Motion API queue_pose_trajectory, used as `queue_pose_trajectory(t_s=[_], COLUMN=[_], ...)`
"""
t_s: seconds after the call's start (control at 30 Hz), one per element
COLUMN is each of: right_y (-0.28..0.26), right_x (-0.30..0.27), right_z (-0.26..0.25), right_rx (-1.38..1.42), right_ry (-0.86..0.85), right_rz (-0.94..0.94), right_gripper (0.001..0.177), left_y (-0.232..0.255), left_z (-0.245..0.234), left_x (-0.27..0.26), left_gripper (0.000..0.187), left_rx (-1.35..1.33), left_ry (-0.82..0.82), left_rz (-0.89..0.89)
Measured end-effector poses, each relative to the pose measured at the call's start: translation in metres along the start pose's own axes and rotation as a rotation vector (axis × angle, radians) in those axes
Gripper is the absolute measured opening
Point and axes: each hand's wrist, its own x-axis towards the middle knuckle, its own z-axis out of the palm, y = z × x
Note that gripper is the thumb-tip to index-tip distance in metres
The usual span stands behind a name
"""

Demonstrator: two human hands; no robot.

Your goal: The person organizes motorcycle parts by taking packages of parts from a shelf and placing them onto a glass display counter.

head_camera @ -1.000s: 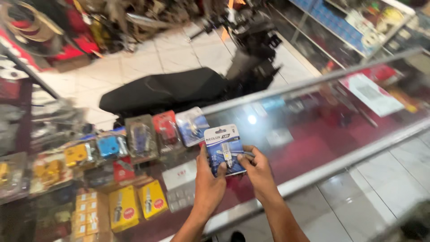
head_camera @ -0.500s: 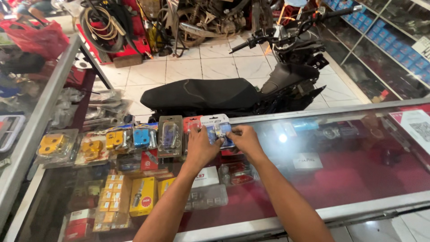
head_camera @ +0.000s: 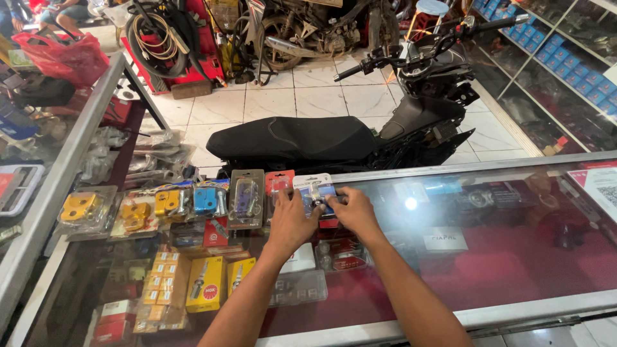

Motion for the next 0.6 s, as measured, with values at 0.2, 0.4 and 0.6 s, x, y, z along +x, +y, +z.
queue_pose_trajectory(t_s=[0.2, 0.4, 0.6], right_y=[-0.004, -0.001, 0.012], right_x=[-0.003, -0.003, 0.005], right_z=[-0.003, 0.000, 0.006], right_rx=[0.119, 0.037, -0.083], right_ry=[-0.010, 0.015, 0.074], right_rz=[0.061, 0.047, -0.069], right_gripper=[0.041, 0.043, 0.050], left_y=[0.010, 0.015, 0.014], left_z=[-0.009, -0.015, -0.014], left_x=[-0.007, -0.011, -0.013], left_gripper=[0.064, 0.066, 0.062], left_rx=[0.027, 0.065, 0.114], left_ry=[-0.014, 0.017, 0.030], left_rz=[-0.039, -0.025, 0.003])
